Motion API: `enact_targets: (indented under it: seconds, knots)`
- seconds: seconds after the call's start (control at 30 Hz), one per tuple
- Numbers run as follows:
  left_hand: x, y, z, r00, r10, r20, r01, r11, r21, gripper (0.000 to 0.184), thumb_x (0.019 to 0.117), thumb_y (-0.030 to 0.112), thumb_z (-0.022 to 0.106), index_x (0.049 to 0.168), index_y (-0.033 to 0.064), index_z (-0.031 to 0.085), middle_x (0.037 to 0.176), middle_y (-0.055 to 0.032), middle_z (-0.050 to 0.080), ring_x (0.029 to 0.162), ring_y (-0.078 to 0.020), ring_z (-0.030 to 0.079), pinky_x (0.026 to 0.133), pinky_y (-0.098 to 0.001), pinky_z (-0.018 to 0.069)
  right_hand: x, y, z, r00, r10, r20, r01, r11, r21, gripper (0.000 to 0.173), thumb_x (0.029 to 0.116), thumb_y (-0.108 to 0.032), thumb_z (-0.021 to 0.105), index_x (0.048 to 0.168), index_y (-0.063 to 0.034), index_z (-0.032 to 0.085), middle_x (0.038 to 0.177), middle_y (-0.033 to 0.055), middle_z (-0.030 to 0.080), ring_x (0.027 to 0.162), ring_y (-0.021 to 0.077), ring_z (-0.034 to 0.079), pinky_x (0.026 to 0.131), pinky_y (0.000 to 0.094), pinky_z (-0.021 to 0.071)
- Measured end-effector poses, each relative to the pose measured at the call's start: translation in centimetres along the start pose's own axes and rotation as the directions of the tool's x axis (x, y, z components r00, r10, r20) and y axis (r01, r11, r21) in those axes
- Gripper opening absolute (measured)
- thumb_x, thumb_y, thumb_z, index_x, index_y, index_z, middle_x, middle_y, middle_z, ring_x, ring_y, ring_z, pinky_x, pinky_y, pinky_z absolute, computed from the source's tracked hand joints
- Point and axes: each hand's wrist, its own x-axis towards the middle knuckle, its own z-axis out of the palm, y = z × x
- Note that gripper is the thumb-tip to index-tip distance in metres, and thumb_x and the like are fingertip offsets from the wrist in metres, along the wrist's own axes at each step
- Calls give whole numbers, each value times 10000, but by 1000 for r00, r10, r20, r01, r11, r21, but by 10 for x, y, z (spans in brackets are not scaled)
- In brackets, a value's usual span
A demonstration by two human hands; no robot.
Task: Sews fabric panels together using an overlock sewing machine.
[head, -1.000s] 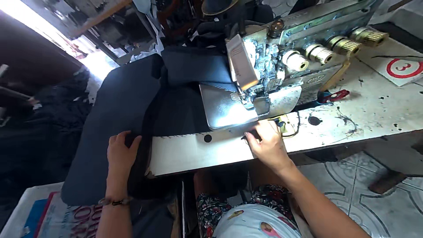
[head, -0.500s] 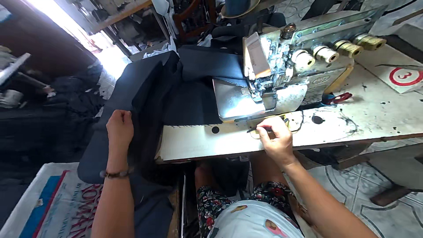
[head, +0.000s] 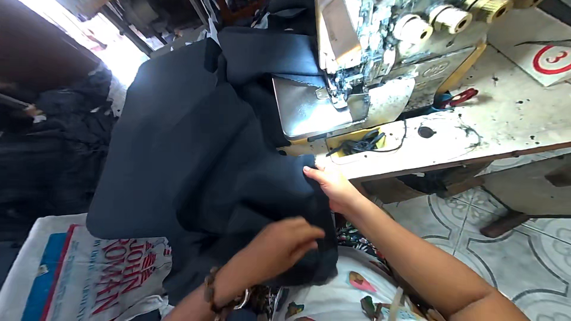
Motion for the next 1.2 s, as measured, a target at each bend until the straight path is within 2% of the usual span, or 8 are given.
enact_targets:
  seconds: [0.17, 0.33, 0.6, 0.7, 0.9, 0.93, 1.03, 1.2]
  knots:
    - [64, -44, -45, 963, 105, -248, -43, 969, 244, 271, 1004, 231, 623, 1182, 51, 719, 1242, -127, 682, 1189, -265, 634, 1026, -449, 506, -19, 9, -7, 984, -172, 47, 175, 983, -62, 227, 1076, -70, 419, 1175, -37, 621, 967, 24, 714, 887, 69, 689, 836, 279, 586]
    - [89, -48, -43, 945, 160, -286, -143, 987, 79, 84, 928, 89, 715, 971, 22, 740, 937, -53, 717, 894, -82, 680, 839, -221, 567, -21, 9, -24, 962, -239, 130, 253, 962, -99, 182, 1041, -47, 469, 1107, -56, 638, 938, -12, 712, 875, 42, 683, 820, 256, 582]
    - [88, -61, -44, 955, 282, -89, -283, 959, -1, 185, 960, 192, 689, 903, 17, 670, 840, -44, 628, 804, -88, 609, 730, -211, 525, -27, 10, -32, 924, -324, 205, 379, 853, -359, 149, 1023, -117, 552, 970, -93, 690, 826, -89, 688, 799, -50, 644, 765, 172, 552]
    - [83, -66, -57, 948, 310, 73, -316, 945, 88, 339, 956, 364, 673, 814, 56, 670, 738, -21, 608, 740, -127, 608, 702, -292, 502, -45, 2, -45, 878, -445, 175, 472, 747, -468, 169, 1022, -119, 538, 979, -99, 700, 849, -115, 697, 818, -81, 647, 781, 149, 557]
    - [37, -92, -104, 988, 48, 148, -99, 926, 364, 269, 942, 300, 706, 799, 74, 730, 806, -69, 689, 873, -279, 696, 1055, -632, 438, -81, -32, -92, 796, -584, -156, 458, 751, -475, 254, 1027, -145, 498, 1063, -279, 710, 937, -195, 717, 843, -63, 667, 769, 172, 580]
    - [24, -95, -115, 995, 1, 104, -36, 939, 342, 231, 930, 249, 726, 791, 65, 714, 785, -74, 676, 840, -277, 689, 1015, -620, 465, -83, -36, -99, 782, -585, -214, 442, 764, -471, 255, 1029, -129, 494, 1069, -272, 701, 942, -192, 715, 851, -62, 669, 776, 166, 580]
    - [-14, -113, -135, 991, -100, -92, 111, 987, 118, 121, 924, 129, 688, 844, 38, 689, 827, -37, 649, 764, -96, 611, 730, -286, 532, -79, -36, -118, 762, -562, -322, 390, 795, -465, 217, 1020, -110, 499, 1077, -246, 659, 945, -179, 714, 878, -55, 677, 818, 180, 588]
    - [-47, -123, -142, 865, -196, -462, 122, 975, -186, 46, 878, 82, 719, 867, 97, 678, 904, 99, 683, 781, 72, 613, 711, -130, 531, -62, -21, -122, 789, -535, -301, 349, 794, -497, 144, 1002, -109, 517, 1079, -177, 618, 917, -181, 707, 889, -69, 676, 862, 168, 577]
